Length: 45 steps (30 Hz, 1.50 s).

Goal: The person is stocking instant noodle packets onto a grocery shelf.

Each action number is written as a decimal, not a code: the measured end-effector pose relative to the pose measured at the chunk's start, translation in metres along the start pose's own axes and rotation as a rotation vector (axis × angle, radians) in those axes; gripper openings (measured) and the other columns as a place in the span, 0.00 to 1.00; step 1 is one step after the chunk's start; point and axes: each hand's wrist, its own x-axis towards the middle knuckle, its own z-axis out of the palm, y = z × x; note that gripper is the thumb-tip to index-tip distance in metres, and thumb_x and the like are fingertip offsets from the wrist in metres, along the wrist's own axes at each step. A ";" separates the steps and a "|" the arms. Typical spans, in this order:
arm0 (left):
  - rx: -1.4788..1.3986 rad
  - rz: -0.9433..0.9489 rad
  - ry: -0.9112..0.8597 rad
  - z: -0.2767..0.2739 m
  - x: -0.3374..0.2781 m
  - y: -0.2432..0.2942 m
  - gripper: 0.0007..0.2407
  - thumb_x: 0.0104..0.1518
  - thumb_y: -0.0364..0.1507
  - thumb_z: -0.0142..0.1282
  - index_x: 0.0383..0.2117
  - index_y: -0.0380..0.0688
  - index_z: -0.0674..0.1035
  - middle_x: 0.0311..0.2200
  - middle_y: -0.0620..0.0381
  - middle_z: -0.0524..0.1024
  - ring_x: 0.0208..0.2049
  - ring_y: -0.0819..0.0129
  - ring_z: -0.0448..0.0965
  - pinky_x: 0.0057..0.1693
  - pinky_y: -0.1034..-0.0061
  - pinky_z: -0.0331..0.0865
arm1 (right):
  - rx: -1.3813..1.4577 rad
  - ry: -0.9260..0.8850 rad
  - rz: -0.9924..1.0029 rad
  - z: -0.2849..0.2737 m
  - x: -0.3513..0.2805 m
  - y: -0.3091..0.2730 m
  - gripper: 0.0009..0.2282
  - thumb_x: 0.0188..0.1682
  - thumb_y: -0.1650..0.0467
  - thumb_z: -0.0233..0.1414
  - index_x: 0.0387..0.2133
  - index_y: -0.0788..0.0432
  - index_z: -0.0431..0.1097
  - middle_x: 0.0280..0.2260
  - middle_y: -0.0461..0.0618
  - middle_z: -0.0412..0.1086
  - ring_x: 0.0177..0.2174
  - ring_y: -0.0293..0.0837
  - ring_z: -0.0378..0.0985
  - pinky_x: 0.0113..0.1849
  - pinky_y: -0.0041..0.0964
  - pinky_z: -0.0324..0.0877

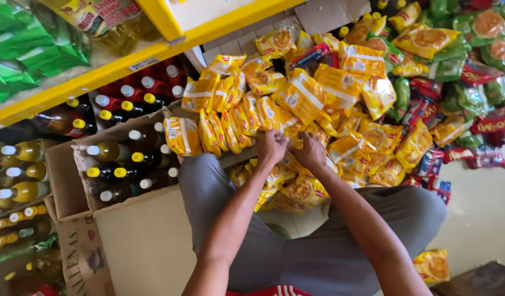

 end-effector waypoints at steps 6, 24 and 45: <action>0.006 -0.120 -0.114 0.022 -0.021 -0.041 0.11 0.50 0.34 0.68 0.30 0.38 0.84 0.30 0.50 0.85 0.31 0.64 0.85 0.42 0.70 0.77 | -0.195 -0.073 0.003 -0.008 -0.036 0.016 0.31 0.35 0.62 0.68 0.53 0.58 0.68 0.46 0.59 0.73 0.47 0.61 0.74 0.48 0.55 0.68; -1.131 -0.254 -0.265 -0.072 -0.054 0.047 0.23 0.53 0.28 0.67 0.56 0.41 0.75 0.48 0.51 0.78 0.45 0.61 0.83 0.50 0.64 0.78 | 0.192 0.236 -0.438 -0.062 -0.085 -0.078 0.27 0.35 0.67 0.69 0.49 0.60 0.69 0.52 0.61 0.65 0.53 0.60 0.66 0.51 0.54 0.67; -0.773 -0.111 -0.179 -0.127 -0.071 0.107 0.15 0.60 0.31 0.61 0.51 0.37 0.80 0.40 0.58 0.80 0.39 0.74 0.79 0.44 0.72 0.76 | 1.530 -0.043 0.083 -0.123 -0.047 -0.050 0.16 0.50 0.77 0.56 0.52 0.63 0.68 0.46 0.52 0.76 0.43 0.43 0.80 0.45 0.43 0.78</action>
